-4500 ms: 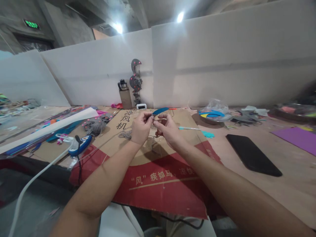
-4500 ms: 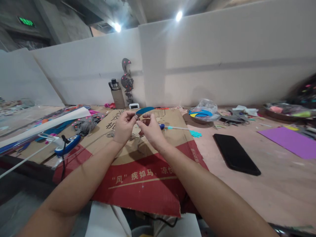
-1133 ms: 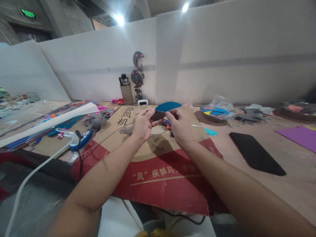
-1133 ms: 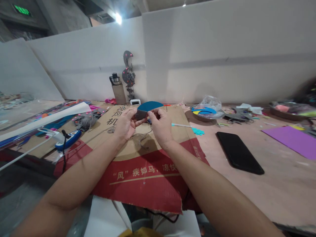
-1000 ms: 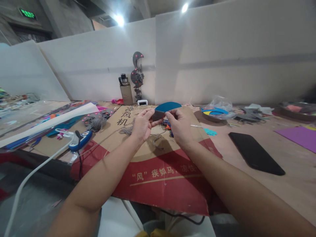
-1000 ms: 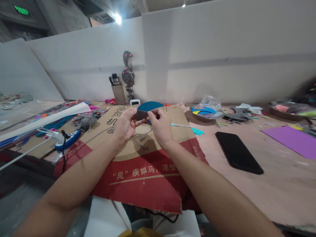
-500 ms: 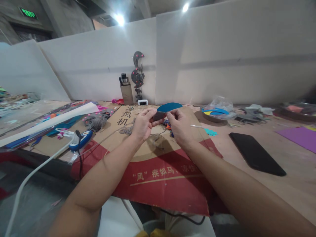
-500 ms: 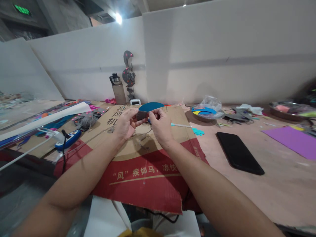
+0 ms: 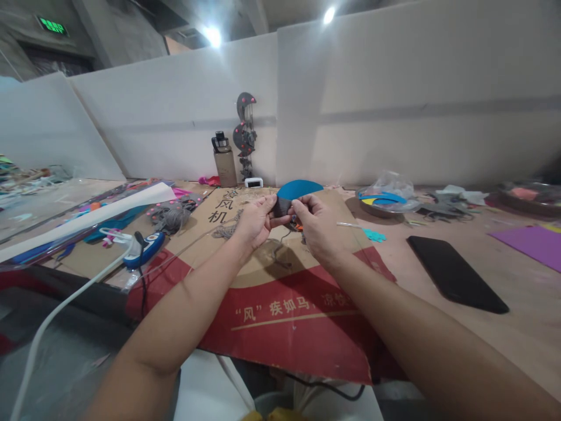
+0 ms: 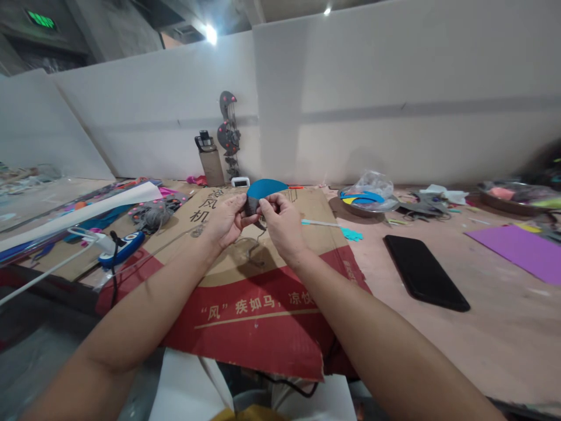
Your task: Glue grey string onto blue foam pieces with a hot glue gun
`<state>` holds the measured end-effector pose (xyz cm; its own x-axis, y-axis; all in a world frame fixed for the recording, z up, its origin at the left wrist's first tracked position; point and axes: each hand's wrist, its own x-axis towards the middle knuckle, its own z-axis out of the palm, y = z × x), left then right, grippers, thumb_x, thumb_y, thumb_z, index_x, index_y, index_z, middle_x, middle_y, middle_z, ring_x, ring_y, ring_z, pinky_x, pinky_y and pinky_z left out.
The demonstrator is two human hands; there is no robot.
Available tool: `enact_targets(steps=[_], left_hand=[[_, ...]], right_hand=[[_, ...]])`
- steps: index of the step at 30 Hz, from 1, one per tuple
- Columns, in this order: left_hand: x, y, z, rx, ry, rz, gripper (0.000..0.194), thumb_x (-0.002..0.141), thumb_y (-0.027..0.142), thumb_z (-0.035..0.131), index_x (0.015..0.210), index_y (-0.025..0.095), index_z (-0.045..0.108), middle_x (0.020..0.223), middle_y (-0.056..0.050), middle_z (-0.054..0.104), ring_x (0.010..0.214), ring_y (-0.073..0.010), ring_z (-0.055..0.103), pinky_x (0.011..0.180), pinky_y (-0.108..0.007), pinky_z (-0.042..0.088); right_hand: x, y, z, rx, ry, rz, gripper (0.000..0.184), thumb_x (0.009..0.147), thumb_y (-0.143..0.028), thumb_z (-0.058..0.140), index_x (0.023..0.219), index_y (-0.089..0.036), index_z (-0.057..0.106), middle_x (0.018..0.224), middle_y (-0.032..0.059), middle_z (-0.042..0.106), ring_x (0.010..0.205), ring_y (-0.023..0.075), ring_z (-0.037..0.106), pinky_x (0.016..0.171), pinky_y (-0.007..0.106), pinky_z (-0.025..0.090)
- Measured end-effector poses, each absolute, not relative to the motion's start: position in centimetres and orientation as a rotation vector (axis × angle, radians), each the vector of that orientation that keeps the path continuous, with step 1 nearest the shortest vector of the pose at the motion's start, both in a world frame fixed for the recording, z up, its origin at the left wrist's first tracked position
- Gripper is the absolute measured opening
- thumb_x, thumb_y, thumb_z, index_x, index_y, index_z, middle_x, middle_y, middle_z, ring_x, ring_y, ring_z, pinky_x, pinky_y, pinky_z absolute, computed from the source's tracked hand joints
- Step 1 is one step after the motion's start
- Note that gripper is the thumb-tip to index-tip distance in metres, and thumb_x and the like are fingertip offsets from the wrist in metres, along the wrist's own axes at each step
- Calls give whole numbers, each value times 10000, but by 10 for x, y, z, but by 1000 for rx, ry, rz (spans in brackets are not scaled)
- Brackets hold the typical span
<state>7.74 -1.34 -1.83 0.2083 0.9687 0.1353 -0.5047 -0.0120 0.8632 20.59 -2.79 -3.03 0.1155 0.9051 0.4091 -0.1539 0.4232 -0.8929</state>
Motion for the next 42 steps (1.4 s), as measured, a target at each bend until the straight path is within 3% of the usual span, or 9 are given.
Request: enact_targets(steps=[14, 18, 23, 27, 31, 34, 37, 39, 42], left_hand=[[73, -11, -18, 934, 613, 1213, 119, 867, 231, 578, 891, 116, 595, 838, -82, 699, 683, -132, 679, 545, -192, 564], [74, -8, -22, 984, 581, 1203, 172, 875, 291, 564, 934, 132, 588, 878, -83, 680, 723, -135, 665, 595, -231, 574], [76, -11, -24, 1305, 826, 1504, 310, 724, 312, 734, 913, 183, 525, 910, -35, 622, 763, -135, 614, 634, -273, 557], [76, -20, -23, 1912, 1121, 1574, 384, 633, 330, 800, 896, 182, 564, 936, -56, 621, 904, -190, 592, 823, -349, 505], [78, -25, -25, 2129, 1249, 1481, 330, 697, 316, 742, 952, 176, 588, 964, -83, 650, 926, -209, 600, 850, -358, 472], [79, -24, -26, 1963, 1184, 1445, 198, 793, 292, 626, 945, 174, 580, 925, -69, 659, 789, -164, 624, 678, -279, 494], [81, -22, -27, 1753, 1166, 1318, 123, 821, 284, 569, 843, 164, 583, 704, -12, 625, 518, -100, 543, 486, -221, 431], [81, -19, -27, 1635, 1163, 1279, 108, 803, 262, 589, 803, 154, 597, 625, 7, 604, 476, -88, 511, 478, -215, 424], [81, -16, -27, 1439, 1046, 1336, 80, 767, 214, 631, 800, 141, 622, 673, -6, 653, 569, -96, 570, 607, -235, 475]], right_hand=[[204, -22, -35, -734, -1060, 1095, 238, 727, -403, 649, 742, -197, 531, 650, -50, 539, 494, 56, 404, 470, 205, 323], [208, -15, -39, -776, -1010, 1071, 246, 726, -413, 646, 742, -195, 531, 635, -49, 515, 490, 62, 395, 468, 215, 318], [212, -16, -38, -901, -1043, 913, 248, 753, -429, 610, 801, -190, 566, 644, -37, 510, 537, 98, 434, 525, 252, 364], [211, -28, -30, -1072, -1171, 679, 210, 785, -396, 576, 770, -187, 576, 629, -30, 491, 579, 117, 443, 578, 264, 382], [209, -36, -27, -1067, -1330, 565, 197, 810, -359, 553, 769, -175, 611, 675, 1, 539, 634, 134, 487, 631, 278, 405], [208, -34, -31, -1024, -1467, 466, 191, 822, -331, 551, 815, -170, 654, 772, 39, 610, 722, 160, 546, 692, 302, 423], [209, -31, -35, -987, -1569, 385, 196, 845, -312, 532, 883, -182, 673, 866, 60, 647, 812, 182, 581, 752, 327, 433], [210, -30, -37, -982, -1589, 342, 187, 852, -306, 528, 889, -188, 668, 876, 63, 647, 824, 184, 580, 762, 334, 432], [210, -29, -38, -997, -1552, 331, 146, 842, -299, 543, 871, -187, 631, 775, 36, 596, 732, 165, 538, 704, 320, 421]])
